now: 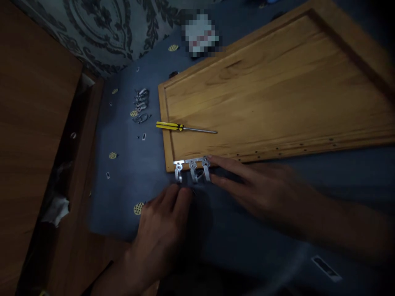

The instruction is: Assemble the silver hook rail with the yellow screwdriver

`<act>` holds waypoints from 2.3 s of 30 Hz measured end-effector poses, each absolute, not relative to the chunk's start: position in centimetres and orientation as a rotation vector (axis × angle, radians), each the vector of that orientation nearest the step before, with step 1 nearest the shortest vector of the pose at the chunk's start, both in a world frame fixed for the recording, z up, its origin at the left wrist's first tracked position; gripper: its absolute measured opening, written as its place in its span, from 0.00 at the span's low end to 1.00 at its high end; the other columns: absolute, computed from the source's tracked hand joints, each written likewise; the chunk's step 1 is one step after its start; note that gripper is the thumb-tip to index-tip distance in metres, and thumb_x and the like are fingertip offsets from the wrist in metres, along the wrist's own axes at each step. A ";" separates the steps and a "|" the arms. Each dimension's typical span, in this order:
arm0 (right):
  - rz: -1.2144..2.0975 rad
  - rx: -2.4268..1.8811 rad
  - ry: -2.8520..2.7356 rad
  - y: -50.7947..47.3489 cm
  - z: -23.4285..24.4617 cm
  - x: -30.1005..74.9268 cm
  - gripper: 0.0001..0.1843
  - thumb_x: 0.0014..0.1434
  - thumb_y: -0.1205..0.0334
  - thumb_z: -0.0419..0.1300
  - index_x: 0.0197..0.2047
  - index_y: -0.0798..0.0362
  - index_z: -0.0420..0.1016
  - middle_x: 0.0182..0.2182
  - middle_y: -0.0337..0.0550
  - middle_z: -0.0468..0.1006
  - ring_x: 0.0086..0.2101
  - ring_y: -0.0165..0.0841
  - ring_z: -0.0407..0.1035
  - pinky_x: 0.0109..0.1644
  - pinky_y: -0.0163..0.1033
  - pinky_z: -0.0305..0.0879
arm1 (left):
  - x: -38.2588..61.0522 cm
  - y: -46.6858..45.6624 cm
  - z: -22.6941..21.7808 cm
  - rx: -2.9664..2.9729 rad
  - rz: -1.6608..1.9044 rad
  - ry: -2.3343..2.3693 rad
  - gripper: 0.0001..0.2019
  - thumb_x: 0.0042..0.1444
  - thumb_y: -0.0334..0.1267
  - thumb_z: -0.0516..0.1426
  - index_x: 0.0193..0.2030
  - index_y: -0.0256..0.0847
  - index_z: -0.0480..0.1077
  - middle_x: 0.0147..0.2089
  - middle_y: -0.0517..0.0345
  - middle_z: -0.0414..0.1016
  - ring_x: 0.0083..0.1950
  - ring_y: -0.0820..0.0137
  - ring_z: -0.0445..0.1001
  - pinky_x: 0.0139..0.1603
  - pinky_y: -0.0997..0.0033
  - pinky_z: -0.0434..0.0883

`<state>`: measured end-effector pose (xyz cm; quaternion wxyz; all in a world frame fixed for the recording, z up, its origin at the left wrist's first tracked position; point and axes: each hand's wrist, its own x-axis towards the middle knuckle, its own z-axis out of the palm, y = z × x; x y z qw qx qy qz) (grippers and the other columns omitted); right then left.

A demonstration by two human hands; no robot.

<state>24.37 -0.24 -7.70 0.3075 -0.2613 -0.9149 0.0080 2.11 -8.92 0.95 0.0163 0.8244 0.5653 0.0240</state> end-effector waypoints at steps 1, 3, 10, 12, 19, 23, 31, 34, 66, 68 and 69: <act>0.021 -0.693 -2.426 -0.2 -7.6 24.3 0.21 0.66 0.76 0.55 0.54 0.50 0.81 0.65 0.50 0.80 0.33 0.37 0.82 0.32 0.43 0.74 | 2.0 -8.9 0.9 2.563 0.100 1.739 0.10 0.73 0.25 0.47 0.51 0.40 0.66 0.40 0.55 0.79 0.33 0.65 0.80 0.29 0.67 0.77; 0.032 -0.713 -2.441 -0.3 -7.5 24.3 0.21 0.65 0.77 0.55 0.54 0.49 0.81 0.65 0.49 0.80 0.33 0.38 0.82 0.32 0.43 0.72 | 2.0 -8.8 0.7 2.653 0.132 1.663 0.12 0.74 0.25 0.45 0.54 0.37 0.67 0.43 0.50 0.81 0.35 0.64 0.81 0.32 0.66 0.80; 0.070 -0.722 -2.440 -0.8 -7.9 24.4 0.25 0.65 0.78 0.55 0.58 0.49 0.81 0.68 0.48 0.77 0.37 0.39 0.83 0.38 0.45 0.76 | 2.9 -8.0 0.4 2.999 0.022 1.416 0.12 0.70 0.22 0.46 0.46 0.33 0.69 0.36 0.48 0.79 0.32 0.61 0.80 0.29 0.65 0.79; 0.077 -0.728 -2.438 -0.8 -8.1 24.4 0.25 0.65 0.78 0.55 0.58 0.49 0.81 0.69 0.49 0.76 0.37 0.40 0.83 0.38 0.45 0.77 | 3.2 -7.8 0.7 3.032 -0.033 1.378 0.12 0.66 0.20 0.48 0.40 0.37 0.68 0.32 0.52 0.76 0.29 0.62 0.77 0.25 0.66 0.76; 0.052 -0.724 -2.415 -0.7 -8.0 24.3 0.25 0.65 0.79 0.52 0.53 0.49 0.83 0.66 0.48 0.79 0.35 0.37 0.82 0.36 0.44 0.77 | 3.6 -6.7 1.7 2.989 -0.191 1.310 0.11 0.59 0.18 0.52 0.36 0.39 0.67 0.31 0.54 0.75 0.30 0.64 0.77 0.27 0.69 0.77; 0.080 -0.732 -2.440 -0.7 -8.0 24.3 0.27 0.64 0.80 0.53 0.57 0.49 0.82 0.68 0.50 0.77 0.36 0.39 0.83 0.36 0.45 0.77 | 3.4 -6.4 1.5 2.927 -0.246 1.295 0.11 0.59 0.18 0.53 0.38 0.39 0.68 0.34 0.52 0.75 0.33 0.62 0.78 0.28 0.67 0.79; 0.099 -0.744 -2.441 -0.9 -8.1 24.2 0.28 0.62 0.81 0.54 0.57 0.49 0.82 0.68 0.51 0.77 0.37 0.40 0.83 0.37 0.46 0.78 | 2.5 -6.4 3.7 2.692 -0.013 1.337 0.16 0.62 0.17 0.47 0.39 0.39 0.69 0.36 0.54 0.78 0.34 0.64 0.80 0.26 0.70 0.77; 0.114 -0.739 -2.448 -0.8 -7.9 24.1 0.27 0.62 0.80 0.55 0.58 0.50 0.81 0.69 0.52 0.76 0.38 0.40 0.83 0.38 0.46 0.78 | 1.6 -5.4 5.3 2.445 0.204 1.518 0.14 0.69 0.21 0.50 0.48 0.43 0.71 0.43 0.61 0.80 0.38 0.73 0.81 0.32 0.79 0.75; -0.016 -0.726 -2.342 -0.6 -7.7 23.4 0.18 0.69 0.71 0.52 0.48 0.49 0.83 0.59 0.49 0.83 0.27 0.31 0.72 0.29 0.42 0.65 | 1.4 5.2 2.6 1.484 0.177 1.130 0.07 0.62 0.30 0.62 0.42 0.38 0.68 0.35 0.62 0.71 0.36 0.74 0.71 0.35 0.76 0.67; -0.015 -0.716 -2.338 -0.5 -7.8 23.4 0.17 0.69 0.70 0.53 0.48 0.50 0.84 0.59 0.50 0.82 0.27 0.32 0.72 0.29 0.42 0.66 | 1.5 5.4 2.7 1.500 0.163 1.133 0.07 0.62 0.31 0.63 0.42 0.38 0.68 0.34 0.62 0.72 0.35 0.74 0.70 0.34 0.76 0.67; -0.005 -0.713 -2.349 -0.4 -7.8 23.4 0.18 0.68 0.70 0.53 0.49 0.50 0.84 0.60 0.50 0.82 0.27 0.32 0.72 0.30 0.42 0.66 | 1.5 5.5 2.8 1.510 0.154 1.136 0.07 0.61 0.31 0.63 0.42 0.38 0.68 0.34 0.62 0.72 0.35 0.74 0.70 0.34 0.75 0.67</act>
